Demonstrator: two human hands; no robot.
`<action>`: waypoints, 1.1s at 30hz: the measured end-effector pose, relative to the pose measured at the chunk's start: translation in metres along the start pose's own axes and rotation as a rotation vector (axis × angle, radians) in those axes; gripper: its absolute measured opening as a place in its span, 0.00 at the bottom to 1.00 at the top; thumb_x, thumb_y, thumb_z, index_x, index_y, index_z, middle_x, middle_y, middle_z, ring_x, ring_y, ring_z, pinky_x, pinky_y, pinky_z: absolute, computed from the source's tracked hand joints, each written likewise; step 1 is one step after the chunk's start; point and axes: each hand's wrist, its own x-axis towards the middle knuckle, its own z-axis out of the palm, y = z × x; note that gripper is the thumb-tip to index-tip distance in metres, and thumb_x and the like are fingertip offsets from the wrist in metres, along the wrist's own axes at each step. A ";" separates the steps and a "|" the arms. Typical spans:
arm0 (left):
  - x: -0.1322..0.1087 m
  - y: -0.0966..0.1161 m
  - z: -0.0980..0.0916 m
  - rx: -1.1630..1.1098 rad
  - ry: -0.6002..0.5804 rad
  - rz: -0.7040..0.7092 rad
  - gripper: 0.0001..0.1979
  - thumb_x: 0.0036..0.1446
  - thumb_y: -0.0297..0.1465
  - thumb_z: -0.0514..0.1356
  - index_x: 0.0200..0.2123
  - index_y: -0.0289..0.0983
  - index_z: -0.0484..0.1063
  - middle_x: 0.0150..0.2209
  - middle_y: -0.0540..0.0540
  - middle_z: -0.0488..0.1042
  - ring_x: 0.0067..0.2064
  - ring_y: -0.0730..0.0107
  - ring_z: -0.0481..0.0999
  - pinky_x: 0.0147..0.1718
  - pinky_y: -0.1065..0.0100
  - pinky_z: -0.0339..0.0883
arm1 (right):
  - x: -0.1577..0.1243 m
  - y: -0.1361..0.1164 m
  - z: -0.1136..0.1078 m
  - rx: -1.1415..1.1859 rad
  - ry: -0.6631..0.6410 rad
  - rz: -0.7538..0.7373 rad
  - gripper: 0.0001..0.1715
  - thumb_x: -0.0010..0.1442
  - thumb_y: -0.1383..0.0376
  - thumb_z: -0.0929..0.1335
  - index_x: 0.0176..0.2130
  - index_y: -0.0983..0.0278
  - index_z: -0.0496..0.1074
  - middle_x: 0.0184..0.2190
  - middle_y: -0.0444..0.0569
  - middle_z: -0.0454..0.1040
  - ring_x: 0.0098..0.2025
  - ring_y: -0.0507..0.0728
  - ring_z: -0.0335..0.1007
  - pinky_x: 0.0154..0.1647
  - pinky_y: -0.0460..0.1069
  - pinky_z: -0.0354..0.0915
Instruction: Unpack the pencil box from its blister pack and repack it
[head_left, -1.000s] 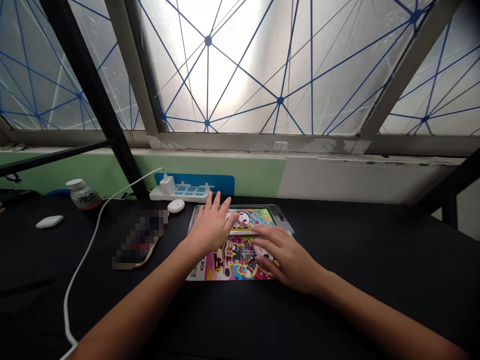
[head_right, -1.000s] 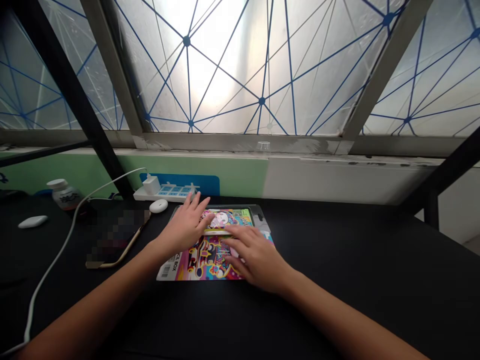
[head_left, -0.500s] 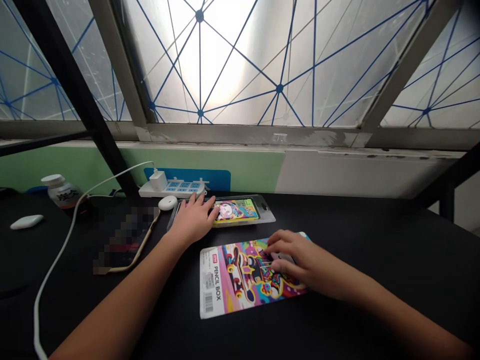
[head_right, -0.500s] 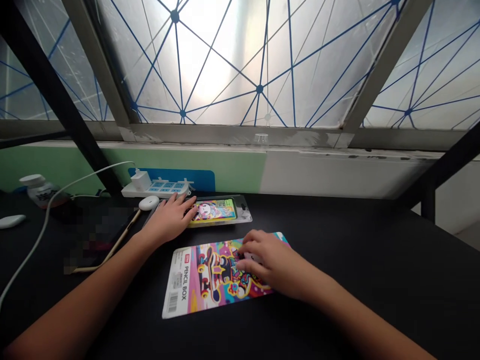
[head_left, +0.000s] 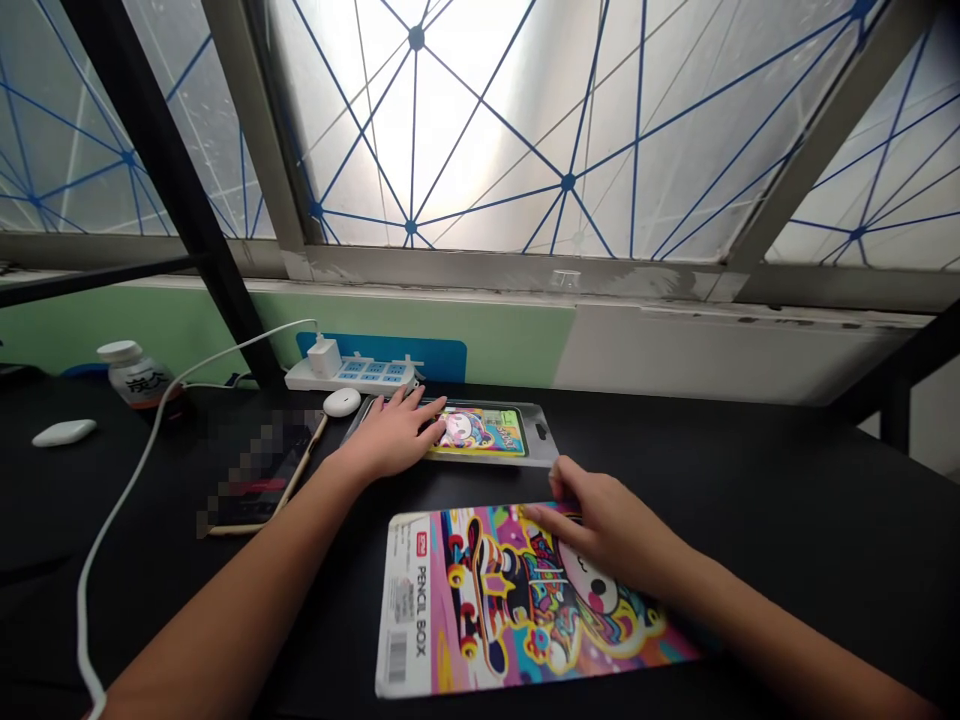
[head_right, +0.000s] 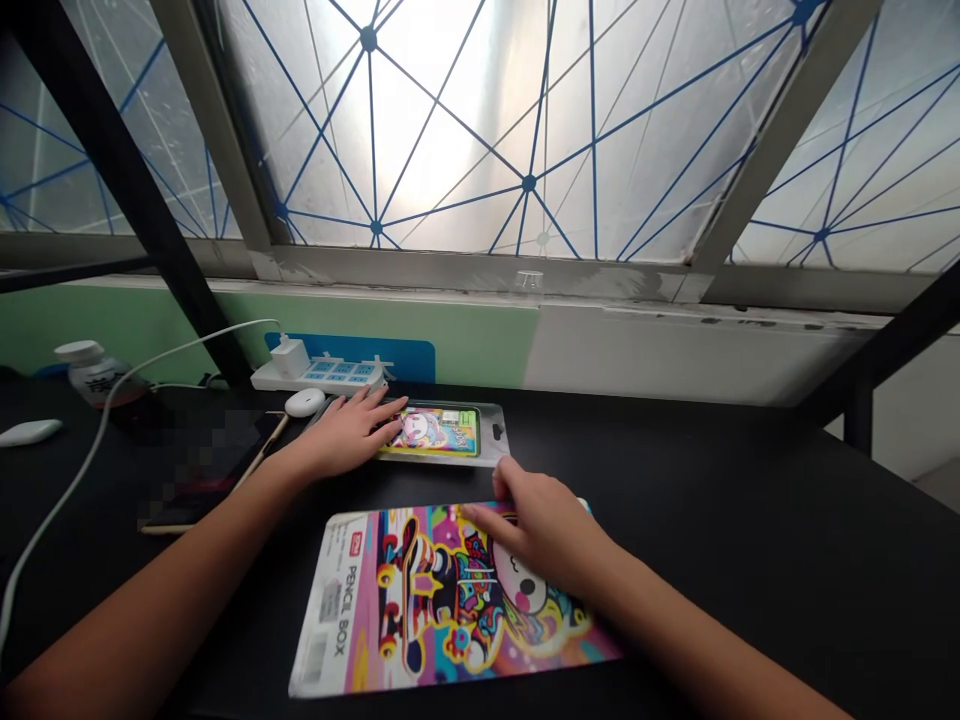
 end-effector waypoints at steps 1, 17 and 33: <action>0.000 -0.001 -0.001 -0.011 -0.017 0.018 0.32 0.68 0.53 0.41 0.70 0.50 0.54 0.73 0.42 0.47 0.73 0.42 0.43 0.64 0.37 0.43 | 0.001 0.006 -0.007 0.034 0.004 0.034 0.25 0.63 0.42 0.64 0.32 0.58 0.59 0.22 0.41 0.66 0.24 0.54 0.61 0.25 0.49 0.53; -0.005 0.003 -0.013 -0.025 -0.149 0.157 0.30 0.67 0.55 0.43 0.69 0.56 0.53 0.74 0.44 0.43 0.73 0.45 0.40 0.65 0.38 0.38 | 0.029 0.112 -0.043 0.030 0.050 0.250 0.27 0.60 0.41 0.64 0.38 0.59 0.76 0.40 0.52 0.79 0.42 0.63 0.74 0.40 0.54 0.66; -0.007 0.004 -0.011 -0.028 -0.091 0.170 0.29 0.67 0.53 0.45 0.68 0.56 0.57 0.73 0.46 0.47 0.72 0.42 0.44 0.65 0.38 0.39 | 0.030 0.109 -0.048 0.126 0.044 0.263 0.29 0.54 0.38 0.68 0.33 0.59 0.76 0.26 0.45 0.74 0.28 0.56 0.68 0.25 0.49 0.59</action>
